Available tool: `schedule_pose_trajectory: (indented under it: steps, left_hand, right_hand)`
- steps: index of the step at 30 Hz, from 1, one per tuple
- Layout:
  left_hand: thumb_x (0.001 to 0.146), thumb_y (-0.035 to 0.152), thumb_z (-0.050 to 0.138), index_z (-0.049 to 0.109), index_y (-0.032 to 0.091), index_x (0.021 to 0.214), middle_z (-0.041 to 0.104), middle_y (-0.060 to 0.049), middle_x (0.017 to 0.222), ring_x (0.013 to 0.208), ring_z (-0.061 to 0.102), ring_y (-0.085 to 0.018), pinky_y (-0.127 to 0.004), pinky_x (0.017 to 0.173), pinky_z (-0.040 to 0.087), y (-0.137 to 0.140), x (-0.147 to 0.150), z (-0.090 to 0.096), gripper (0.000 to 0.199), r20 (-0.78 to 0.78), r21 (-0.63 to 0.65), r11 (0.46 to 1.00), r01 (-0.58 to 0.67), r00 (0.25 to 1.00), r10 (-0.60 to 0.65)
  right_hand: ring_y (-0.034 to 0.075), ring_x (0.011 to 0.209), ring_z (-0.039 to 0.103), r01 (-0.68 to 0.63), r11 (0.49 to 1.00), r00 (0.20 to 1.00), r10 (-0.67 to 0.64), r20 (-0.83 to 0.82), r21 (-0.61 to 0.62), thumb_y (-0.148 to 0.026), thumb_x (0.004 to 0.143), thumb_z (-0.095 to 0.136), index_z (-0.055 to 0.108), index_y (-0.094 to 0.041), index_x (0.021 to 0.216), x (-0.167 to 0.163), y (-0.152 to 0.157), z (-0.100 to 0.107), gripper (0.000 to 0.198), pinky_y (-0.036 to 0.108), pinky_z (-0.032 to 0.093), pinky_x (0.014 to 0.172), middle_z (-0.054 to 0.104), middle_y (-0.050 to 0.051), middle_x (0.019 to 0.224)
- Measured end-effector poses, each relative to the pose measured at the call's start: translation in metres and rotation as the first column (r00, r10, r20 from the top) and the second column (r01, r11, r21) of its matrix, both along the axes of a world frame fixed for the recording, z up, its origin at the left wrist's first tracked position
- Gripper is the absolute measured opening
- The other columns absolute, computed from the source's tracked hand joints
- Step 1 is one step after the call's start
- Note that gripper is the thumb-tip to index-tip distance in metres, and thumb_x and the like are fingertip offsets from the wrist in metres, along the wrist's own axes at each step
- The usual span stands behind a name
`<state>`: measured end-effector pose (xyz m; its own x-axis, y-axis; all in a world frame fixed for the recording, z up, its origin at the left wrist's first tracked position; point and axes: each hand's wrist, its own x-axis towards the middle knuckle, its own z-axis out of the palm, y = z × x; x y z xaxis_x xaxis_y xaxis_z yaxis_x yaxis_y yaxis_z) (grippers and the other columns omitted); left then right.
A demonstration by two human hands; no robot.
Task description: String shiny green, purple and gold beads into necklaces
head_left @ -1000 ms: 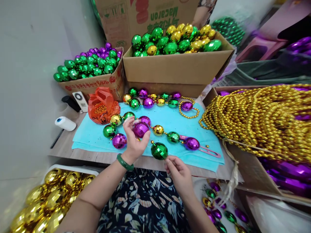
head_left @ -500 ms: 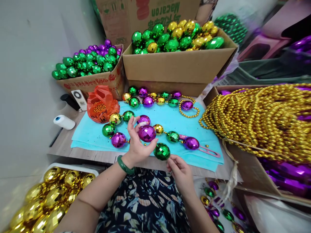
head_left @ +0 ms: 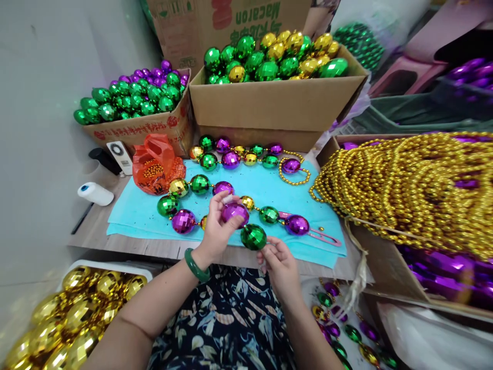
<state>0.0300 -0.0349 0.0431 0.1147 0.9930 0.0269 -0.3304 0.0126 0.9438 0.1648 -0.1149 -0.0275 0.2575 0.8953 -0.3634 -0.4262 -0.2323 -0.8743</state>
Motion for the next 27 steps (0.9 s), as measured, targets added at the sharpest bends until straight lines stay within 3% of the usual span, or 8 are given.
schedule_pose_trajectory:
  steps: [2, 6, 10, 12, 14, 16, 20, 27]
  left_hand:
    - [0.081, 0.042, 0.064, 0.065, 0.02, 0.102, 0.065, -0.007, 0.108, 0.106, 0.059, -0.021, -0.033, 0.097, 0.044, 0.005, 0.001, -0.006, 0.031, 0.01, -0.029, 0.999, 0.012, 1.0, -0.012]
    - [0.087, 0.036, 0.057, 0.073, 0.019, 0.09, 0.069, -0.006, 0.108, 0.114, 0.056, -0.021, -0.034, 0.107, 0.035, 0.014, 0.005, -0.004, 0.024, -0.063, -0.006, 0.999, 0.053, 0.997, -0.053]
    - [0.08, 0.02, 0.065, 0.075, 0.022, 0.093, 0.069, -0.005, 0.113, 0.121, 0.053, -0.02, -0.032, 0.114, 0.026, 0.019, 0.009, 0.011, 0.016, -0.129, 0.02, 0.986, 0.166, 0.978, -0.162]
    - [0.079, 0.016, 0.065, 0.074, 0.025, 0.096, 0.068, -0.003, 0.114, 0.123, 0.051, -0.02, -0.034, 0.115, 0.024, 0.021, 0.01, 0.018, 0.02, -0.163, 0.055, 0.979, 0.198, 0.969, -0.187]
    - [0.08, 0.016, 0.065, 0.073, 0.027, 0.098, 0.067, -0.002, 0.118, 0.124, 0.05, -0.021, -0.038, 0.116, 0.022, 0.024, 0.011, 0.026, 0.023, -0.21, 0.113, 0.965, 0.238, 0.955, -0.211]
    - [0.081, 0.016, 0.064, 0.073, 0.028, 0.1, 0.066, -0.002, 0.12, 0.125, 0.049, -0.022, -0.04, 0.116, 0.022, 0.026, 0.012, 0.036, 0.025, -0.264, 0.182, 0.939, 0.292, 0.934, -0.239]
    - [0.081, 0.013, 0.063, 0.073, 0.025, 0.098, 0.067, -0.003, 0.118, 0.124, 0.05, -0.022, -0.04, 0.115, 0.024, 0.025, 0.016, 0.068, 0.023, -0.283, 0.273, 0.883, 0.382, 0.909, -0.306]
    - [0.079, 0.013, 0.065, 0.073, 0.022, 0.092, 0.068, -0.003, 0.111, 0.124, 0.049, -0.024, -0.04, 0.111, 0.03, 0.023, 0.016, 0.118, 0.017, -0.081, 0.284, 0.888, 0.363, 0.931, -0.355]
  right_hand:
    - [0.011, 0.051, 0.051, 0.016, 1.0, 0.999, -0.016, -0.048, -0.01, -0.044, 0.064, 0.075, 0.055, -0.019, 0.09, 0.0, 0.006, -0.005, 0.041, 0.018, 0.035, 0.04, 0.058, -0.001, 0.061]
    - [0.011, 0.052, 0.053, 0.015, 1.0, 1.0, -0.015, -0.008, -0.003, -0.043, 0.064, 0.072, 0.054, -0.019, 0.085, 0.001, 0.02, -0.016, 0.037, 0.02, 0.038, 0.042, 0.057, -0.003, 0.061]
    - [0.015, 0.057, 0.057, -0.03, 1.0, 0.928, 0.024, 0.371, 0.009, -0.043, 0.067, 0.065, 0.061, -0.018, 0.089, 0.01, 0.027, -0.016, 0.033, 0.026, 0.043, 0.047, 0.066, 0.004, 0.076]
    - [0.018, 0.069, 0.061, -0.009, 0.996, 0.809, -0.045, 0.586, 0.089, -0.039, 0.073, 0.061, 0.065, -0.018, 0.091, 0.016, 0.026, -0.006, 0.027, 0.03, 0.049, 0.06, 0.069, 0.008, 0.09]
    - [0.02, 0.081, 0.062, -0.014, 0.981, 0.745, -0.118, 0.656, 0.193, -0.037, 0.079, 0.057, 0.067, -0.019, 0.094, 0.02, 0.025, 0.013, 0.025, 0.032, 0.051, 0.07, 0.069, 0.01, 0.098]
    - [0.02, 0.083, 0.063, -0.053, 0.962, 0.773, -0.131, 0.62, 0.269, -0.037, 0.082, 0.057, 0.067, -0.019, 0.1, 0.022, 0.027, 0.034, 0.027, 0.032, 0.051, 0.071, 0.068, 0.01, 0.101]
    - [0.02, 0.081, 0.063, -0.253, 0.909, 0.8, 0.004, 0.601, 0.331, -0.034, 0.079, 0.062, 0.067, -0.02, 0.101, 0.019, 0.041, 0.07, 0.026, 0.033, 0.051, 0.072, 0.07, 0.008, 0.1]
    - [0.015, 0.066, 0.059, -0.405, 0.871, 0.739, 0.133, 0.661, 0.278, -0.034, 0.081, 0.055, 0.065, -0.019, 0.078, 0.017, 0.057, 0.09, 0.018, 0.027, 0.047, 0.06, 0.065, 0.002, 0.069]
